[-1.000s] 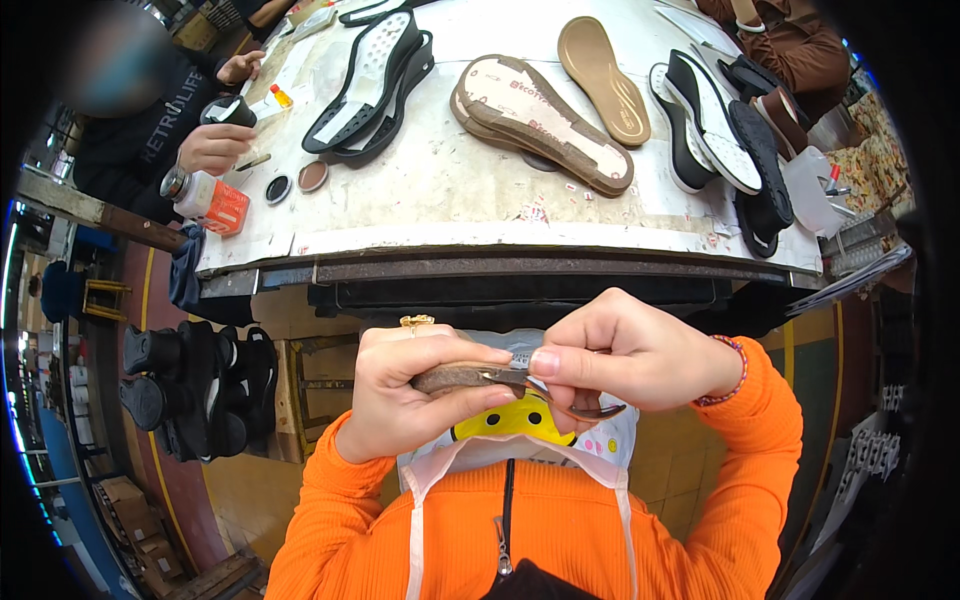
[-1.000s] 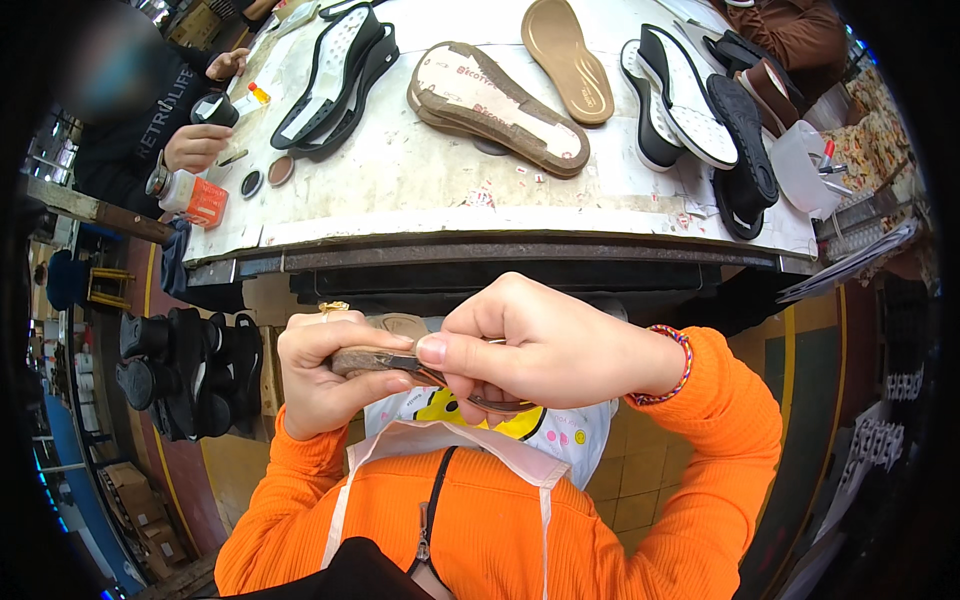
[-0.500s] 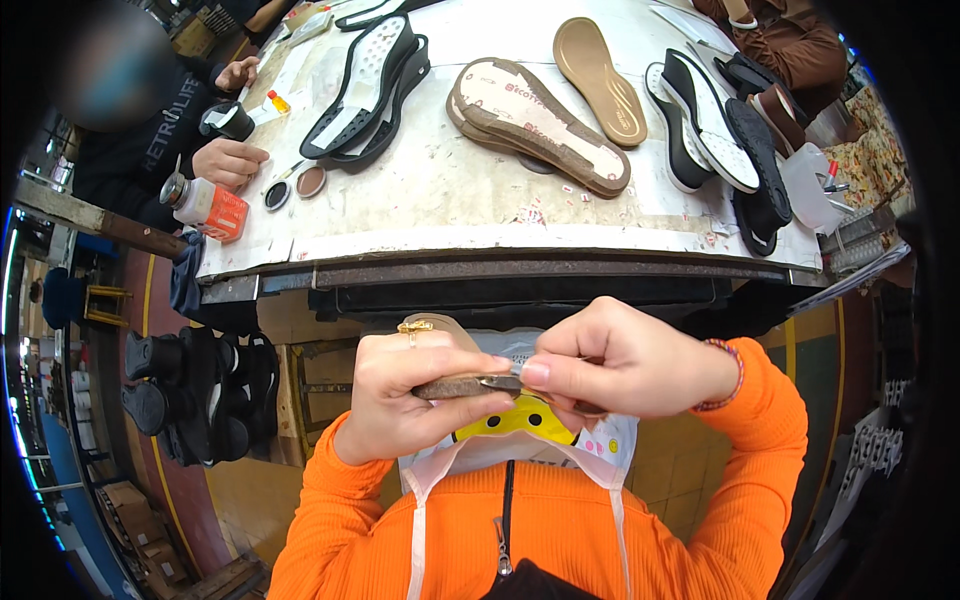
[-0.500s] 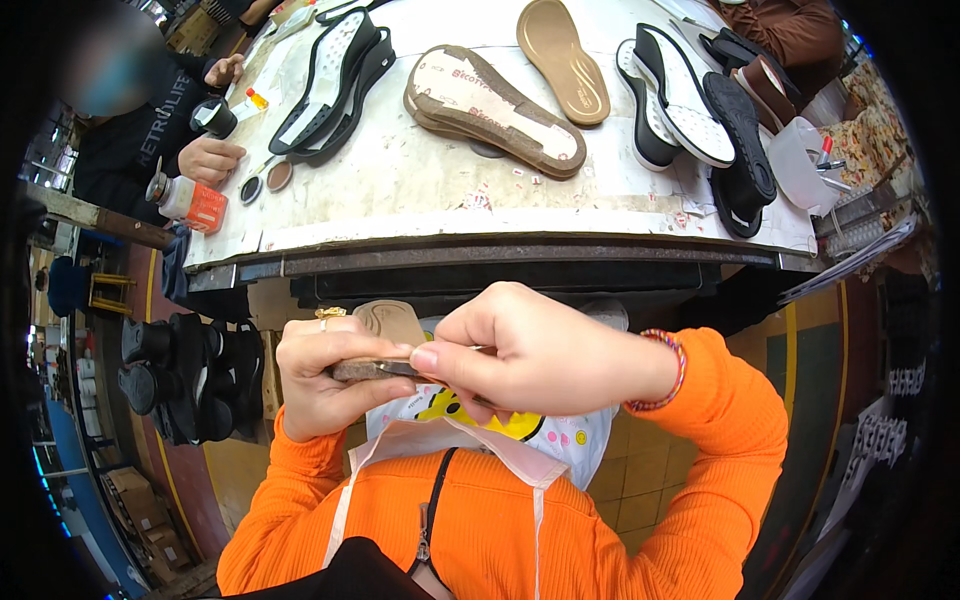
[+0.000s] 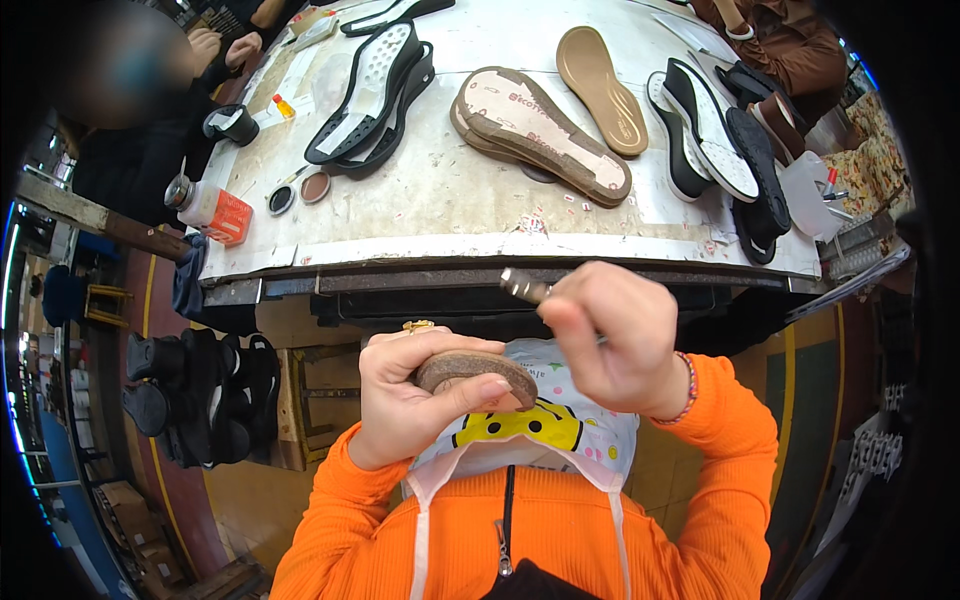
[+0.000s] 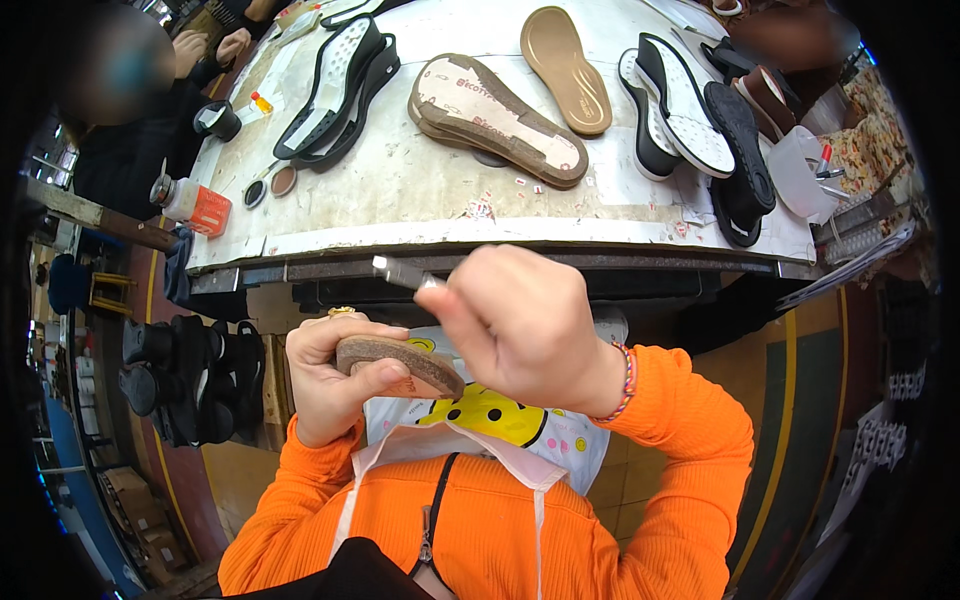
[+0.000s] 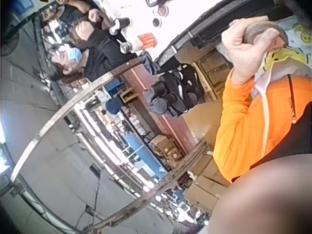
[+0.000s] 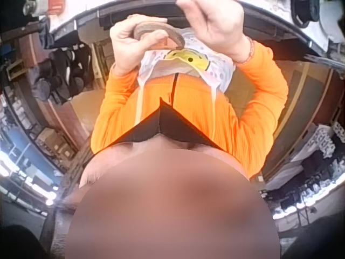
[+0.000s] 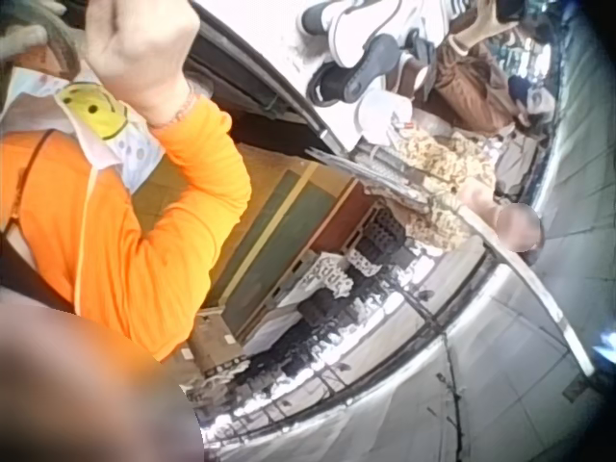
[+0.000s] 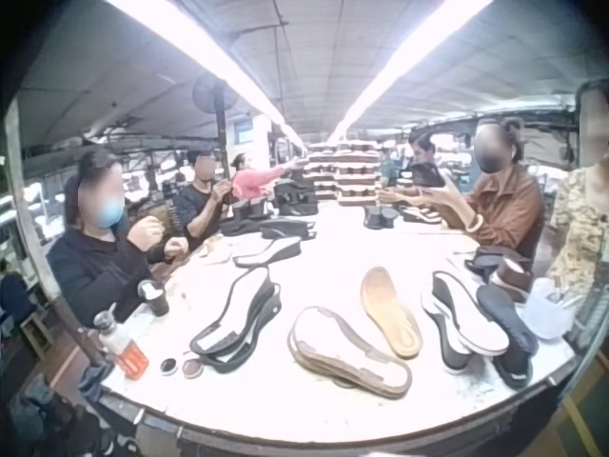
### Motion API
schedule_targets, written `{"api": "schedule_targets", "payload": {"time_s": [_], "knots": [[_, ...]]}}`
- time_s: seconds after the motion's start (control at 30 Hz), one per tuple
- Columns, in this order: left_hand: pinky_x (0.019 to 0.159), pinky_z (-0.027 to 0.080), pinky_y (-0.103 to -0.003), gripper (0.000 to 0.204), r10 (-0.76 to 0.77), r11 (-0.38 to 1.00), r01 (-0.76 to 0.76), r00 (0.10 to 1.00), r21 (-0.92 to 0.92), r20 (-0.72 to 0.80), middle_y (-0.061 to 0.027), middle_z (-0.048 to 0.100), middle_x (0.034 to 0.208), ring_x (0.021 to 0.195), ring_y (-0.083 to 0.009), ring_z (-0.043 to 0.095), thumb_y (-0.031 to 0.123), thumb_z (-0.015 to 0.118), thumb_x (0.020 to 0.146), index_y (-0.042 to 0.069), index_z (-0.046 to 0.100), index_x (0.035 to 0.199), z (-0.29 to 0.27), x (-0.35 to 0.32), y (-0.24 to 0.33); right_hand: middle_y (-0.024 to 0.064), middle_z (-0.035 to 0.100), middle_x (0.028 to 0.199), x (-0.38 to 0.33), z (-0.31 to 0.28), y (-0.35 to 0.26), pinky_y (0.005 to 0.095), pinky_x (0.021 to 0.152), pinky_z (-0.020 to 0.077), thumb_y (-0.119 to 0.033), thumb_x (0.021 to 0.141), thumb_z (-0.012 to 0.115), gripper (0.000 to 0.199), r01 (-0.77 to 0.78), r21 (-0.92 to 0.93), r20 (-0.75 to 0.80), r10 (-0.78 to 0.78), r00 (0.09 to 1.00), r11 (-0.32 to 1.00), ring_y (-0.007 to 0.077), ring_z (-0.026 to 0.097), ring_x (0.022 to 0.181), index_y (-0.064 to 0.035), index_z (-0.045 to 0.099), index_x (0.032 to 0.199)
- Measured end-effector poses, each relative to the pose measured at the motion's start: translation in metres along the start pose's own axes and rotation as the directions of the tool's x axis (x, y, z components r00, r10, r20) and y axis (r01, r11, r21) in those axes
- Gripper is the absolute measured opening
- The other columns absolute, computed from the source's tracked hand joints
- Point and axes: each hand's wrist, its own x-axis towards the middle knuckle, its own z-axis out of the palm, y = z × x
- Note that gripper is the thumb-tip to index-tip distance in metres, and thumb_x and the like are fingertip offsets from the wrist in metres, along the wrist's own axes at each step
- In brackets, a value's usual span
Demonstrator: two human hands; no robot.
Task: The person uses a small metal tool to scrape and clean the edge of a shoe sole. They hold the sole in one hand and repeatedly scrape along its perimeter with the tool in the other hand, working on the same sole throughout the clip.
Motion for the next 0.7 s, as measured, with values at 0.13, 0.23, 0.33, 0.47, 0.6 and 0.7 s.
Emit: {"api": "schedule_targets", "payload": {"time_s": [0.13,0.23,0.33,0.47,0.6,0.7], "knots": [[0.054,0.045,-0.021,0.021,0.029,0.998,-0.032,0.998,0.051,0.047,-0.0090,0.068,0.068,0.059,-0.0106,0.063,0.006,0.080,0.067,-0.002,0.071,0.084,0.000,0.000,0.002,0.0022,0.054,0.064,0.009,-0.011,-0.008,0.0228,0.049,0.0386,-0.009,0.084,0.066,0.019,-0.426,0.296,0.286,0.346,0.894,0.855,0.0079,0.048,0.054,-0.0011,0.054,0.073],[0.053,0.045,-0.021,0.020,0.073,0.995,-0.081,0.990,0.060,0.117,-0.0091,0.068,0.069,0.059,-0.0121,0.064,0.005,0.081,0.066,-0.001,0.071,0.082,0.000,0.003,0.000,-0.0020,0.051,0.065,0.011,-0.004,-0.011,0.0196,0.051,0.0364,-0.016,0.080,0.074,0.029,-0.600,0.316,0.534,0.385,0.753,0.735,0.0028,0.045,0.059,-0.0039,0.049,0.072],[0.053,0.046,-0.022,0.019,0.109,0.989,-0.118,0.988,0.086,0.108,-0.0095,0.069,0.069,0.059,-0.0127,0.065,0.005,0.081,0.066,-0.002,0.071,0.081,-0.002,0.002,0.000,-0.0021,0.051,0.071,0.013,-0.002,-0.007,0.0191,0.054,0.0374,-0.016,0.080,0.074,0.028,-0.791,0.315,0.715,0.417,0.562,0.525,0.0030,0.045,0.063,-0.0045,0.049,0.075],[0.053,0.047,-0.022,0.020,0.101,0.985,-0.110,0.992,0.129,0.072,-0.0104,0.069,0.070,0.059,-0.0136,0.066,0.005,0.081,0.066,-0.002,0.070,0.082,-0.006,0.001,-0.001,-0.0022,0.053,0.076,0.015,-0.017,-0.002,0.0190,0.059,0.0381,-0.014,0.081,0.073,0.025,-0.845,0.316,0.737,0.449,0.505,0.431,0.0026,0.046,0.068,-0.0047,0.050,0.078],[0.052,0.047,-0.022,0.024,0.153,0.981,-0.166,0.980,0.096,0.124,-0.0114,0.069,0.071,0.059,-0.0138,0.065,0.005,0.081,0.066,-0.003,0.070,0.086,-0.011,0.003,-0.003,-0.0006,0.054,0.066,0.018,-0.036,-0.009,0.0207,0.052,0.0376,-0.022,0.092,0.060,0.029,-0.904,0.257,0.834,0.394,0.387,0.343,0.0034,0.045,0.059,-0.0005,0.053,0.074],[0.051,0.046,-0.021,0.026,0.130,0.983,-0.148,0.979,0.111,0.159,-0.0112,0.068,0.071,0.058,-0.0133,0.064,0.004,0.081,0.066,-0.003,0.070,0.089,-0.011,0.002,-0.001,0.0007,0.052,0.056,0.020,-0.040,-0.014,0.0224,0.046,0.0367,-0.033,0.099,0.046,0.047,-0.935,0.242,0.912,0.268,0.311,0.260,0.0060,0.042,0.049,0.0030,0.058,0.073]]}}
